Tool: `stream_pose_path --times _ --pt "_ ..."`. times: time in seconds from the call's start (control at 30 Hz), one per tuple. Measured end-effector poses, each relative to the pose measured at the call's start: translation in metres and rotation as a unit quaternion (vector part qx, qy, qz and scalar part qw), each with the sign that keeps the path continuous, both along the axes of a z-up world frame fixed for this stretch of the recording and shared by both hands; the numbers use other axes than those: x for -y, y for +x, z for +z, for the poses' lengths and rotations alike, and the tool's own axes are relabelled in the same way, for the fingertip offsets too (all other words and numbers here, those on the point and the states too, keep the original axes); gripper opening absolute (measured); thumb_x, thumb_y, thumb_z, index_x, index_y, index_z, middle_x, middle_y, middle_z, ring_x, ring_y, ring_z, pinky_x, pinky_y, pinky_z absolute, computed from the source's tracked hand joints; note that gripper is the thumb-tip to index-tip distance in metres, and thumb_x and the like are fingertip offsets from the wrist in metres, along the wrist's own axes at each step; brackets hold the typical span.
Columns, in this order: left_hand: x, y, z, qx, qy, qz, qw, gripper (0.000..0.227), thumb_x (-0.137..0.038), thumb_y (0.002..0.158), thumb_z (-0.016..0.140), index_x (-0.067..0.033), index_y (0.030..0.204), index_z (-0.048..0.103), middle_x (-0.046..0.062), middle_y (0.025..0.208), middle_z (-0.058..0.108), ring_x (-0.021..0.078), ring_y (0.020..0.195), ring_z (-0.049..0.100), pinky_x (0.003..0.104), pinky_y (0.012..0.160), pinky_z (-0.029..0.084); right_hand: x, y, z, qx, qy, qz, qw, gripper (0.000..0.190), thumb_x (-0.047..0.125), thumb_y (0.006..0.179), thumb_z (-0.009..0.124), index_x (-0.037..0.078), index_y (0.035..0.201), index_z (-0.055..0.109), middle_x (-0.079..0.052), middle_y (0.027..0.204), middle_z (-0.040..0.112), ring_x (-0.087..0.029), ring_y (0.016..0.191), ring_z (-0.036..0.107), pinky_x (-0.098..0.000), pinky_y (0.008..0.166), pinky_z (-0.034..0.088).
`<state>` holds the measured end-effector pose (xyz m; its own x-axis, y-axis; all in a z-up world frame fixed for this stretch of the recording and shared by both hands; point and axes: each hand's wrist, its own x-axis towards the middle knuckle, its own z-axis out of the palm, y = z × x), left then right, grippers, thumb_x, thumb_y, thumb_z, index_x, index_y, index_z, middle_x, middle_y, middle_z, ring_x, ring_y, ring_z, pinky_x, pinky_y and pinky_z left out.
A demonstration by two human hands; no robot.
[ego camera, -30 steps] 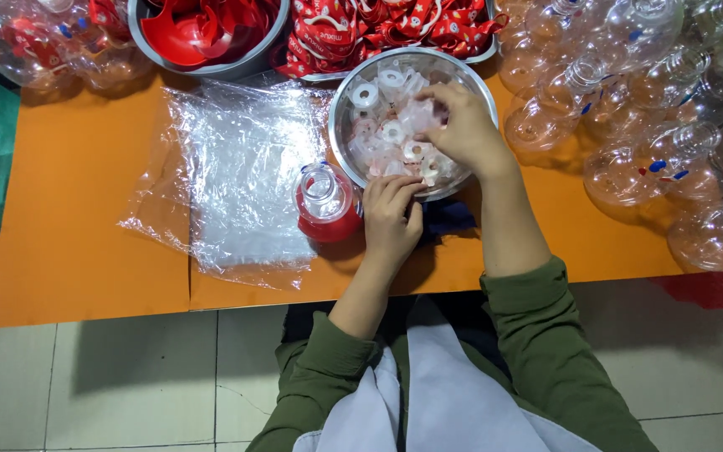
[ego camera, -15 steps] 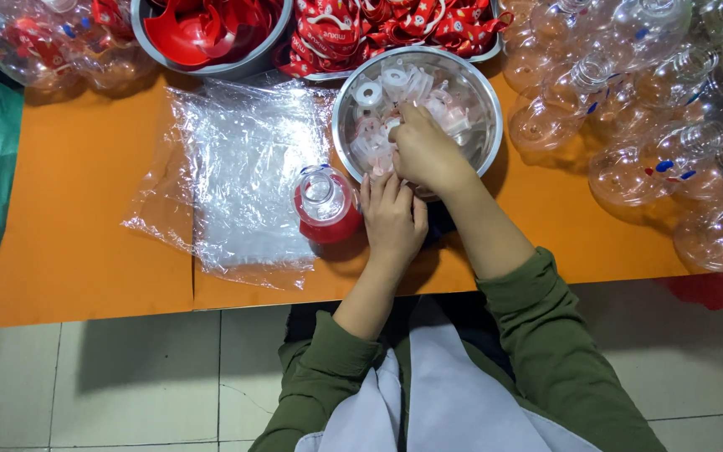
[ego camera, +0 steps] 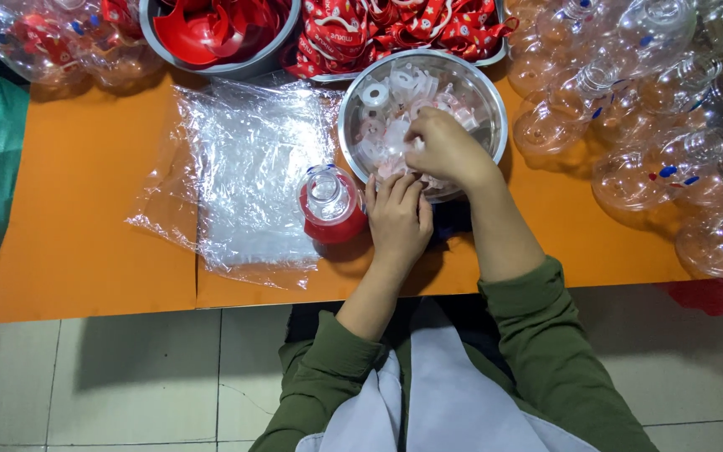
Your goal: Assembling plastic bottles by attaching caps and lanyards at a workspace.
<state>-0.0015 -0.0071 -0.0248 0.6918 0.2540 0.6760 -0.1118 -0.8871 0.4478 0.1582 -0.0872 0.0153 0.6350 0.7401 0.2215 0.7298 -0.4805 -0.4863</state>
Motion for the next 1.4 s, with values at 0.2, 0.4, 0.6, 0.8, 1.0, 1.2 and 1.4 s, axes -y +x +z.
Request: stream_pose_path --times 0.2,0.4,0.6,0.8,1.0,1.2,1.4 --pt "-0.001 -0.002 0.008 0.014 -0.043 -0.032 0.999 0.017 -0.012 0.087 0.063 -0.0139 0.101 0.073 0.002 0.111 0.071 0.0216 0.115 0.064 0.051 0.12 0.027 0.038 -0.02 0.028 -0.043 0.211 -0.022 0.976 0.026 0.008 0.08 0.085 -0.001 0.103 0.076 -0.015 0.088 0.058 -0.024 0.075 0.06 -0.0337 0.067 0.052" --pt "-0.001 0.001 -0.001 0.027 -0.06 -0.037 0.997 0.015 -0.011 0.087 0.066 -0.0143 0.1 0.073 0.0 0.11 0.072 0.02 0.113 0.064 0.049 0.12 0.027 0.057 -0.051 0.065 -0.109 0.274 -0.019 0.955 0.032 -0.004 0.078 0.082 0.001 0.11 0.077 -0.012 0.091 0.059 -0.018 0.078 0.059 -0.0291 0.07 0.051" --pt "-0.002 0.002 -0.003 0.061 -0.093 -0.063 0.992 0.017 -0.005 0.086 0.067 -0.0078 0.1 0.075 0.004 0.104 0.073 0.023 0.105 0.067 0.05 0.118 0.032 0.065 -0.059 0.074 -0.156 0.332 0.004 0.93 0.023 -0.006 0.085 0.083 -0.001 0.106 0.074 -0.011 0.093 0.056 -0.015 0.082 0.057 -0.0268 0.077 0.048" --pt "0.002 -0.004 0.011 0.11 -0.163 -0.105 0.975 0.023 0.002 0.086 0.066 -0.0041 0.107 0.076 0.006 0.109 0.074 0.0256 0.108 0.068 0.047 0.117 0.037 0.069 -0.044 0.061 -0.12 0.294 -0.025 0.948 0.028 -0.015 0.08 0.078 -0.004 0.105 0.074 -0.014 0.092 0.06 -0.02 0.083 0.061 -0.0302 0.074 0.05" --pt "0.004 -0.009 0.038 0.243 -0.196 -0.137 0.94 0.027 0.015 0.086 0.067 -0.001 0.104 0.078 0.011 0.108 0.077 0.0306 0.099 0.071 0.043 0.1 0.054 0.067 -0.032 0.036 -0.098 0.256 -0.055 0.96 0.026 -0.008 0.08 0.076 -0.005 0.106 0.075 -0.016 0.084 0.059 -0.023 0.079 0.06 -0.0329 0.069 0.05" --pt "0.002 -0.014 0.043 0.285 -0.217 -0.146 0.922 0.03 0.017 0.086 0.065 -0.002 0.103 0.08 0.012 0.103 0.078 0.0311 0.093 0.071 0.042 0.089 0.058 0.059 -0.034 0.037 -0.078 0.222 -0.049 0.971 0.028 -0.006 0.079 0.077 -0.004 0.107 0.075 -0.02 0.081 0.059 -0.029 0.075 0.06 -0.0398 0.066 0.049" --pt "0.002 -0.013 0.048 0.336 -0.233 -0.138 0.902 0.018 0.016 0.085 0.07 0.003 0.091 0.08 0.017 0.093 0.078 0.0321 0.085 0.072 0.04 0.081 0.06 0.061 -0.038 0.04 -0.081 0.232 -0.071 0.967 0.038 -0.001 0.084 0.08 0.002 0.121 0.075 -0.013 0.083 0.058 -0.024 0.075 0.062 -0.0342 0.063 0.053"
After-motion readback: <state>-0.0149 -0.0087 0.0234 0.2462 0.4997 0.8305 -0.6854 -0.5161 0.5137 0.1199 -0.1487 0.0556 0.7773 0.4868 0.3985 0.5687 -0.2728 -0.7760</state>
